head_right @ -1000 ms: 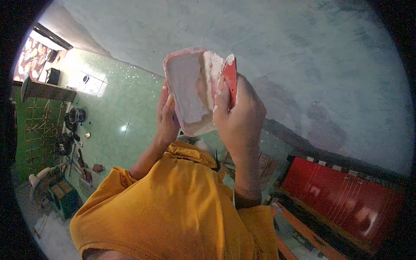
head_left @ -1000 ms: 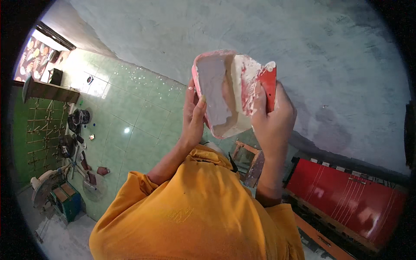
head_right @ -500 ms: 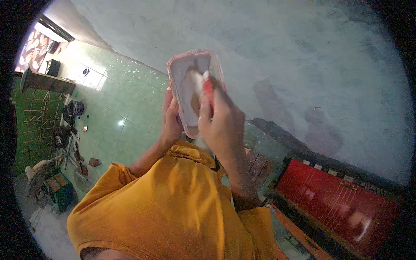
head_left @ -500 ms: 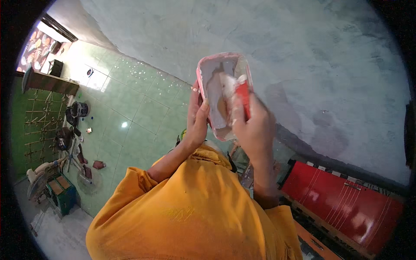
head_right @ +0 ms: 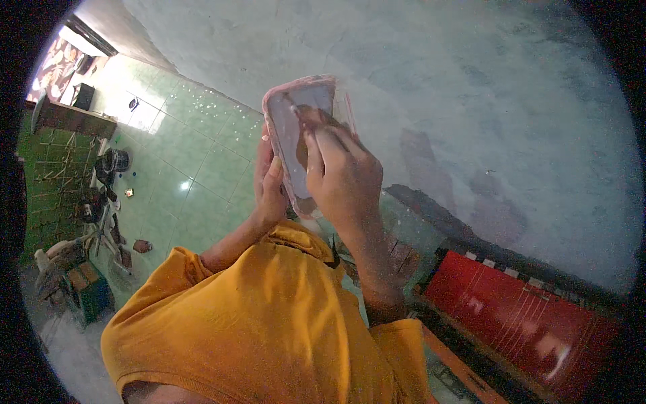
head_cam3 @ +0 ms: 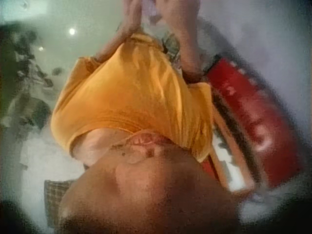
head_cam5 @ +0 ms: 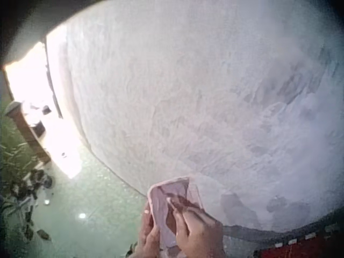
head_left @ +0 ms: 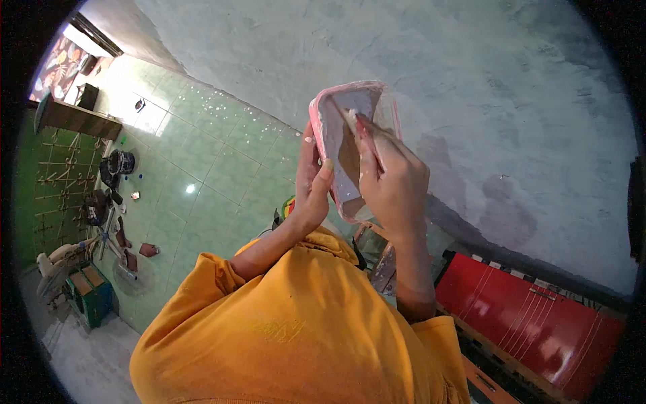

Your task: The person applies a white substance from a container onto a wall using a spatula.

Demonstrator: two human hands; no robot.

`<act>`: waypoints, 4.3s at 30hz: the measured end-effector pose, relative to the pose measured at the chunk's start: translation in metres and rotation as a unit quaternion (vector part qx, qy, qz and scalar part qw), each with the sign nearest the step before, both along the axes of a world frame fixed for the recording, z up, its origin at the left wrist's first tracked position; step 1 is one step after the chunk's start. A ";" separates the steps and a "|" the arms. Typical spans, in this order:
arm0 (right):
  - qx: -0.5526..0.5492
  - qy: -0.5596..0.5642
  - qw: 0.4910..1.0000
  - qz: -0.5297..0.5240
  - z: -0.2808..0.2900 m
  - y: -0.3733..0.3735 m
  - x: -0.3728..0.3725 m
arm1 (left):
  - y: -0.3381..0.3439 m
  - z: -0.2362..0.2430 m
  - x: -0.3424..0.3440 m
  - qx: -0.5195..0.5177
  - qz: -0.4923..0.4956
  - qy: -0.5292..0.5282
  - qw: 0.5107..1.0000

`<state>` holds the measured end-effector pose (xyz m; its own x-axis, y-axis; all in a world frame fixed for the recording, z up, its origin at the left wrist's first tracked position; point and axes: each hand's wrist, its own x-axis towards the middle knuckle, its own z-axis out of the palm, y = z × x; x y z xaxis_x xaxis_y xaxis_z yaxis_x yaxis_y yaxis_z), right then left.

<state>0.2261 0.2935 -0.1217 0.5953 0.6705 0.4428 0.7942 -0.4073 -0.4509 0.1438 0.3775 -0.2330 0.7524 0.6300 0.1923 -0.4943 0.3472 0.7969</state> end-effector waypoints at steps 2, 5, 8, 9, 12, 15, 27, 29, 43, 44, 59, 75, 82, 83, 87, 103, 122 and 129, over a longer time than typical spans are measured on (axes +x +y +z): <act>0.014 0.010 0.999 0.031 -0.001 -0.004 -0.006 | 0.001 -0.005 -0.001 -0.013 -0.016 0.014 1.000; 0.013 0.045 0.998 0.044 0.009 -0.010 -0.018 | 0.001 -0.007 -0.004 -0.063 -0.017 0.000 0.998; 0.015 0.072 0.996 -0.053 0.028 -0.013 -0.020 | 0.000 -0.002 -0.004 -0.059 0.009 0.007 0.998; -0.004 0.064 0.997 -0.048 0.027 -0.011 -0.022 | -0.001 -0.001 -0.003 -0.061 0.006 0.009 0.998; -0.010 0.062 0.998 -0.010 0.016 -0.003 -0.021 | 0.000 -0.002 0.001 -0.055 0.006 0.020 0.998; 0.060 0.096 0.992 -0.045 0.028 -0.009 -0.020 | 0.002 -0.003 0.003 -0.042 0.003 0.024 0.999; 0.196 0.326 0.916 -0.129 0.002 -0.039 0.017 | 0.008 0.005 0.008 -0.048 -0.024 0.066 0.996; 0.258 0.384 0.876 -0.139 -0.014 -0.050 0.025 | 0.008 0.006 0.008 -0.038 -0.021 0.080 0.996; 0.421 0.571 0.625 -0.325 -0.019 -0.076 0.043 | 0.042 0.022 -0.001 -0.036 -0.096 0.119 0.988; 0.450 0.582 0.602 -0.312 -0.017 -0.077 0.046 | 0.043 0.031 0.001 -0.070 -0.117 0.113 0.984; 0.194 -0.640 0.722 -0.175 0.513 -0.101 0.163 | 0.010 0.016 -0.010 0.019 -0.089 0.112 0.990; 0.045 -0.653 0.738 -0.162 0.409 -0.065 0.212 | -0.001 0.050 -0.022 -0.022 -0.049 0.130 0.990; 0.003 -0.693 0.677 -0.247 0.554 -0.048 0.228 | -0.005 0.036 -0.013 -0.036 -0.050 0.111 0.992; -0.029 -0.663 0.699 -0.265 0.540 -0.051 0.234 | -0.005 0.035 -0.010 -0.036 -0.050 0.110 0.992; -0.097 -0.632 0.743 -0.196 0.412 -0.034 0.218 | 0.044 -0.099 0.020 -0.043 -0.051 0.023 0.997; -0.055 -0.616 0.736 -0.276 0.477 -0.113 0.238 | 0.021 -0.034 -0.001 -0.109 -0.074 0.093 0.987; -0.133 -0.628 0.751 -0.153 0.345 -0.050 0.213 | 0.003 0.021 0.005 -0.156 -0.059 0.148 0.975; -0.108 -0.530 0.832 -0.125 0.313 -0.041 0.192 | 0.006 0.005 -0.013 -0.163 -0.029 0.053 0.985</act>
<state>0.4180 0.2521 0.1908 0.0800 0.7161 0.6934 0.5776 -0.6002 0.5533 0.1306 0.3837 -0.2282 0.7938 0.6009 -0.0941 -0.3864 0.6177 0.6850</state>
